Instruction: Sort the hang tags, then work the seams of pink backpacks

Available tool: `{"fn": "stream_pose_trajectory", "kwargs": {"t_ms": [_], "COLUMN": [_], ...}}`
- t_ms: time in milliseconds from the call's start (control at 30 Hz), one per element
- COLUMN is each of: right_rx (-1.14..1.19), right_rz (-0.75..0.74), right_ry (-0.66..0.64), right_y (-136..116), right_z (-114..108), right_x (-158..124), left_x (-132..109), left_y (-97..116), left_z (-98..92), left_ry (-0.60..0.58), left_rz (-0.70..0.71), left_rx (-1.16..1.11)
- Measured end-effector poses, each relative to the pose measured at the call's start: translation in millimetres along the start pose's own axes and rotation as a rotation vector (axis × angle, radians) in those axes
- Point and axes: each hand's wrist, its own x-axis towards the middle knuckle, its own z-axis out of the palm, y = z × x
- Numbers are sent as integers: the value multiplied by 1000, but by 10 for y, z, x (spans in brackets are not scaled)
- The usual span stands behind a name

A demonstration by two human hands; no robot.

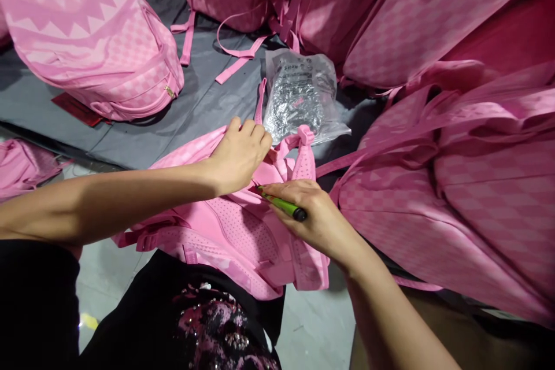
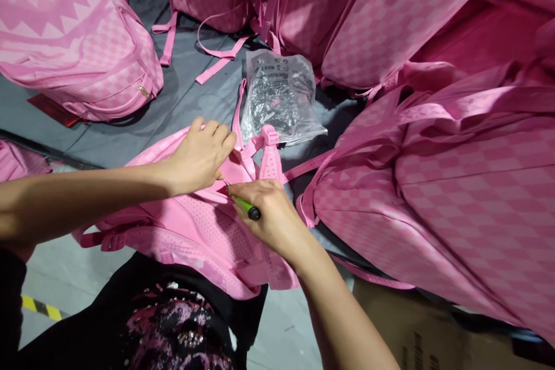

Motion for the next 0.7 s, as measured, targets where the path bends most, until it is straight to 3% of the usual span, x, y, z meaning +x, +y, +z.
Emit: {"fn": "stream_pose_trajectory", "kwargs": {"t_ms": [700], "right_rx": [-34], "right_rz": [21], "right_ry": [-24], "right_y": [-52], "right_z": [-12], "right_x": [45], "left_x": [19], "left_y": [-12], "left_z": [-25], "left_ry": [-13], "left_rz": [27], "left_rx": [13]}}
